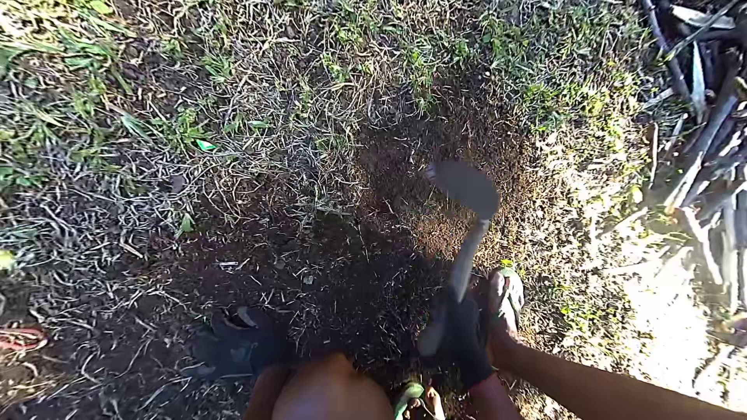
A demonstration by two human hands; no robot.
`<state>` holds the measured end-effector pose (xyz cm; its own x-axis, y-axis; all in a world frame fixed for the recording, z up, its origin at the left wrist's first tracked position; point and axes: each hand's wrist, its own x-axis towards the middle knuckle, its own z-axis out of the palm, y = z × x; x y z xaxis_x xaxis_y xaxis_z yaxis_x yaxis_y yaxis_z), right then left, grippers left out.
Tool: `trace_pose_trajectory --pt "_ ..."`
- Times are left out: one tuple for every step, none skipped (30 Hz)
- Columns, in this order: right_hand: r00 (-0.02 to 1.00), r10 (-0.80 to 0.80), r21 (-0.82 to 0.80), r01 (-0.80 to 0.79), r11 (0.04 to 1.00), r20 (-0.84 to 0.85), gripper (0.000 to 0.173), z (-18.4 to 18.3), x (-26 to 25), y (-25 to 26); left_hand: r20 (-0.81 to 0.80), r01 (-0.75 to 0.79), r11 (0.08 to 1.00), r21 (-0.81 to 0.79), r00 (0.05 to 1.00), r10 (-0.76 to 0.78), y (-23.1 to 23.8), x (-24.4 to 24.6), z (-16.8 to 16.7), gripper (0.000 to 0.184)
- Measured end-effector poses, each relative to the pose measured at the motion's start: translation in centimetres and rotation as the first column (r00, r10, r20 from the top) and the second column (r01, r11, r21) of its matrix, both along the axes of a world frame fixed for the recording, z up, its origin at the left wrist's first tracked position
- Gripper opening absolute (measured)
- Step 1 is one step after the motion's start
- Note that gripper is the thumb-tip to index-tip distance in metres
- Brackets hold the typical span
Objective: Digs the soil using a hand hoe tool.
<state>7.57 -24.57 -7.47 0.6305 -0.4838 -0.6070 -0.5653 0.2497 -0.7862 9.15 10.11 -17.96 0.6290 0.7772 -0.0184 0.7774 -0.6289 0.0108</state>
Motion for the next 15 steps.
trace_pose_trajectory --pt "0.993 -0.101 -0.022 0.102 0.994 0.062 0.032 -0.4 1.6 -1.6 0.000 0.000 1.000 0.006 1.000 0.000 0.0 0.0 0.0 0.064" --pt "0.976 -0.192 -0.026 0.196 0.980 0.107 0.029 -1.1 2.9 -3.1 0.002 0.003 1.000 0.007 1.000 -0.003 0.1 -0.2 0.0 0.064" --pt "0.960 -0.252 -0.027 0.257 0.966 0.121 0.031 -2.0 3.7 -4.3 0.005 0.006 1.000 0.005 1.000 -0.006 0.1 -0.3 -0.1 0.064" --pt "0.960 -0.261 -0.044 0.267 0.963 0.104 0.032 -2.8 3.9 -5.0 0.010 0.016 1.000 0.004 1.000 -0.016 0.0 -0.3 0.0 0.065" --pt "0.977 -0.206 -0.065 0.209 0.976 0.046 0.031 -3.5 3.4 -5.1 -0.003 0.026 1.000 -0.003 1.000 -0.026 -0.2 -0.3 0.2 0.065" --pt "0.994 -0.098 -0.079 0.094 0.992 -0.056 0.036 -4.0 2.3 -4.9 -0.031 0.028 0.999 -0.027 0.999 -0.029 -0.7 0.0 1.3 0.064" --pt "0.987 0.027 -0.068 -0.038 0.997 -0.160 0.042 -4.2 1.3 -4.7 -0.051 0.027 0.998 -0.049 0.998 -0.030 -1.1 0.3 2.2 0.063" --pt "0.970 0.092 -0.052 -0.106 0.993 -0.223 0.047 -4.0 0.5 -4.6 -0.057 0.027 0.998 -0.064 0.998 -0.030 -1.3 0.5 2.8 0.063" --pt "0.961 0.110 -0.051 -0.127 0.991 -0.253 0.048 -3.5 0.4 -4.8 -0.050 0.020 0.997 -0.070 0.998 -0.024 -1.4 0.6 2.9 0.063" --pt "0.966 0.090 -0.056 -0.107 0.993 -0.243 0.046 -2.7 0.4 -5.1 -0.047 0.018 0.997 -0.072 0.999 -0.021 -1.5 0.5 3.0 0.063" --pt "0.978 0.059 -0.062 -0.072 0.995 -0.202 0.043 -2.1 0.6 -5.4 -0.048 0.019 0.997 -0.069 0.999 -0.022 -1.5 0.5 2.9 0.063" --pt "0.990 0.016 -0.066 -0.025 0.997 -0.141 0.040 -1.5 1.0 -5.7 -0.046 0.017 0.998 -0.062 0.999 -0.020 -1.5 0.5 2.7 0.063" --pt "0.997 -0.045 -0.055 0.042 0.998 -0.063 0.037 -1.4 1.7 -6.0 -0.048 0.014 0.998 -0.055 0.999 -0.016 -1.4 0.5 2.6 0.063" --pt "0.993 -0.118 -0.013 0.118 0.993 0.023 0.033 -1.5 2.4 -6.2 -0.054 0.012 0.999 -0.051 0.998 -0.015 -1.3 0.5 2.6 0.063" --pt "0.974 -0.208 0.036 0.206 0.978 0.087 0.030 -1.9 3.3 -6.2 -0.062 0.012 0.999 -0.052 0.998 -0.015 -1.3 0.4 2.7 0.063"
